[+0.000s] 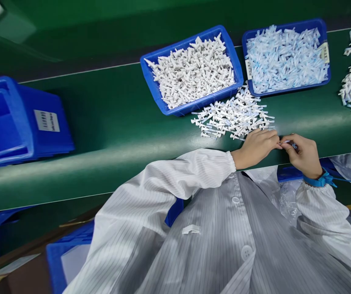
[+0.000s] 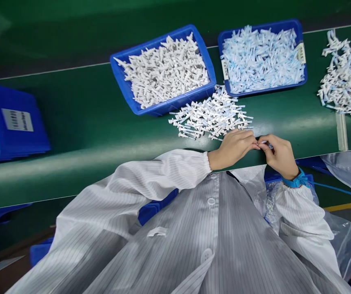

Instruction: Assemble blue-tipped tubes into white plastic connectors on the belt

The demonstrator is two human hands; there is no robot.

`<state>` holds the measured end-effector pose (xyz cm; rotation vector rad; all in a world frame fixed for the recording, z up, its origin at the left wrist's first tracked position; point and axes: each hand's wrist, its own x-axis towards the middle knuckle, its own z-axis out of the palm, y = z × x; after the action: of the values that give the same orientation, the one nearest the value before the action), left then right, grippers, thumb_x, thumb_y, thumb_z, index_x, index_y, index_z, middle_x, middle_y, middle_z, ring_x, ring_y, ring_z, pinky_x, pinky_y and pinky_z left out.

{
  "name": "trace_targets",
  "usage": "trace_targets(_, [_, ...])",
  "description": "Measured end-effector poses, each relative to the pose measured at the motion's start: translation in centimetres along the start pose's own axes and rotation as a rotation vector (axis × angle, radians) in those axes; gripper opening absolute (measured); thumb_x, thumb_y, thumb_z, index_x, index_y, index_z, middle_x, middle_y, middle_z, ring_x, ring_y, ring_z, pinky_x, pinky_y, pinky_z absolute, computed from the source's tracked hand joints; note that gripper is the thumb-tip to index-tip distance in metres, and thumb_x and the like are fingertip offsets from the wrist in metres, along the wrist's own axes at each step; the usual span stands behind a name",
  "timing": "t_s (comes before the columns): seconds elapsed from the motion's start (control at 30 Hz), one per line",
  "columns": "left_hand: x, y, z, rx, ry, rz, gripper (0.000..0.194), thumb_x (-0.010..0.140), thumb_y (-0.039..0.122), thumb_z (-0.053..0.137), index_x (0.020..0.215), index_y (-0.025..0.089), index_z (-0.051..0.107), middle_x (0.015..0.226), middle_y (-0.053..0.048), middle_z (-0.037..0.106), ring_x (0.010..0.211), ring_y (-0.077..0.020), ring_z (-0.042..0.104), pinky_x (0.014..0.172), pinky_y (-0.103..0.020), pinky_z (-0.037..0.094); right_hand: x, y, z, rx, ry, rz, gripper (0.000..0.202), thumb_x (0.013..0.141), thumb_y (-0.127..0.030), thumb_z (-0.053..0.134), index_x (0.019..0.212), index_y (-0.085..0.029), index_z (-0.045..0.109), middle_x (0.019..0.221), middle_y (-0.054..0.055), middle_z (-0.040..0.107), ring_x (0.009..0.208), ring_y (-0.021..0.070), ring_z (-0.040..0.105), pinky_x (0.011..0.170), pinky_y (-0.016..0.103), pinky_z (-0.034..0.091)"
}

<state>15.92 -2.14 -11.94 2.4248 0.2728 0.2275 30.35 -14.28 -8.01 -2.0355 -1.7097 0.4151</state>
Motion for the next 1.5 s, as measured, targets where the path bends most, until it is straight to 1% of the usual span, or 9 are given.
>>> trace_targets(0.33, [0.0, 0.0, -0.5, 0.093, -0.022, 0.013, 0.032, 0.106, 0.026, 0.038, 0.097, 0.014, 0.066, 0.097, -0.006, 0.066, 0.091, -0.0175, 0.063, 0.071, -0.03, 0.033, 0.0, -1.5, -0.2, -0.258, -0.023, -0.114, 0.02, 0.095, -0.013, 0.043, 0.082, -0.02, 0.056, 0.074, 0.005, 0.063, 0.067, 0.0176, 0.059, 0.061, 0.028, 0.041])
trace_targets(0.57, [0.0, 0.0, -0.1, 0.132, -0.014, 0.037, 0.034, 0.106, 0.023, 0.034, 0.098, 0.012, 0.065, 0.096, -0.009, 0.065, 0.093, -0.0189, 0.063, 0.074, -0.031, 0.037, 0.1, -2.5, -0.2, -0.456, -0.094, -0.075, 0.017, 0.081, -0.004, 0.046, 0.074, -0.019, 0.051, 0.068, 0.004, 0.053, 0.055, 0.0154, 0.043, 0.052, 0.029, 0.025])
trace_targets(0.7, [0.1, 0.0, -0.7, 0.138, -0.041, 0.082, 0.029, 0.105, 0.024, 0.041, 0.1, 0.01, 0.066, 0.101, -0.011, 0.065, 0.096, -0.0205, 0.063, 0.075, -0.032, 0.039, 0.3, -2.9, -0.3, -0.514, -0.125, -0.06, 0.016, 0.077, -0.002, 0.046, 0.076, -0.017, 0.053, 0.069, 0.005, 0.053, 0.055, 0.016, 0.043, 0.053, 0.029, 0.022])
trace_targets(0.9, [0.5, -0.6, -4.3, 0.135, -0.098, 0.21, 0.024, 0.102, 0.026, 0.051, 0.093, 0.014, 0.069, 0.098, -0.006, 0.066, 0.097, -0.0191, 0.061, 0.081, -0.031, 0.04, 0.4, -2.8, -0.2, -0.504, -0.123, -0.046, 0.016, 0.078, -0.003, 0.046, 0.077, -0.018, 0.052, 0.069, 0.004, 0.053, 0.055, 0.0156, 0.043, 0.053, 0.029, 0.02])
trace_targets(1.03, [1.0, -1.4, -8.9, 0.133, 0.142, 0.124, 0.035, 0.107, 0.033, 0.036, 0.117, 0.018, 0.066, 0.109, -0.007, 0.065, 0.108, -0.0204, 0.058, 0.096, -0.036, 0.037, 0.3, -2.3, 0.0, -0.449, -0.104, -0.038, 0.014, 0.085, -0.009, 0.047, 0.077, -0.02, 0.051, 0.07, 0.006, 0.056, 0.057, 0.0179, 0.048, 0.052, 0.03, 0.023])
trace_targets(1.13, [1.4, -3.5, -12.2, 0.078, 0.355, -0.017, 0.03, 0.106, 0.033, 0.042, 0.111, 0.02, 0.068, 0.105, -0.006, 0.066, 0.105, -0.0207, 0.057, 0.097, -0.039, 0.037, 0.4, -1.8, -0.1, -0.389, -0.106, -0.04, 0.014, 0.088, -0.012, 0.046, 0.079, -0.021, 0.05, 0.072, 0.007, 0.058, 0.061, 0.0206, 0.053, 0.054, 0.031, 0.029])
trace_targets(1.23, [1.6, -7.8, -13.9, 0.07, 0.469, -0.181, 0.017, 0.1, 0.032, 0.057, 0.104, 0.022, 0.069, 0.11, -0.007, 0.064, 0.102, -0.0232, 0.055, 0.094, -0.043, 0.037, 0.8, -1.6, -0.6, -0.337, -0.131, -0.047, 0.013, 0.091, -0.015, 0.047, 0.079, -0.022, 0.05, 0.072, 0.007, 0.059, 0.06, 0.0214, 0.054, 0.056, 0.032, 0.031])
trace_targets(1.37, [1.7, -14.0, -13.5, 0.079, 0.466, -0.325, 0.027, 0.09, 0.041, 0.072, 0.104, 0.02, 0.066, 0.114, -0.013, 0.059, 0.101, -0.0267, 0.044, 0.093, -0.055, 0.032, 2.2, -1.5, -1.5, -0.287, -0.148, -0.046, 0.013, 0.093, -0.023, 0.049, 0.08, -0.022, 0.052, 0.075, 0.009, 0.061, 0.059, 0.0216, 0.052, 0.057, 0.034, 0.03])
trace_targets(1.5, [2.0, -16.9, -12.3, 0.086, 0.429, -0.299, 0.032, 0.089, 0.047, 0.071, 0.111, 0.025, 0.061, 0.119, -0.011, 0.054, 0.1, -0.0253, 0.039, 0.091, -0.054, 0.032, 4.2, -1.6, -2.3, -0.225, -0.103, -0.017, 0.023, 0.1, -0.036, 0.046, 0.085, -0.021, 0.057, 0.083, 0.012, 0.066, 0.068, 0.0237, 0.056, 0.061, 0.035, 0.032])
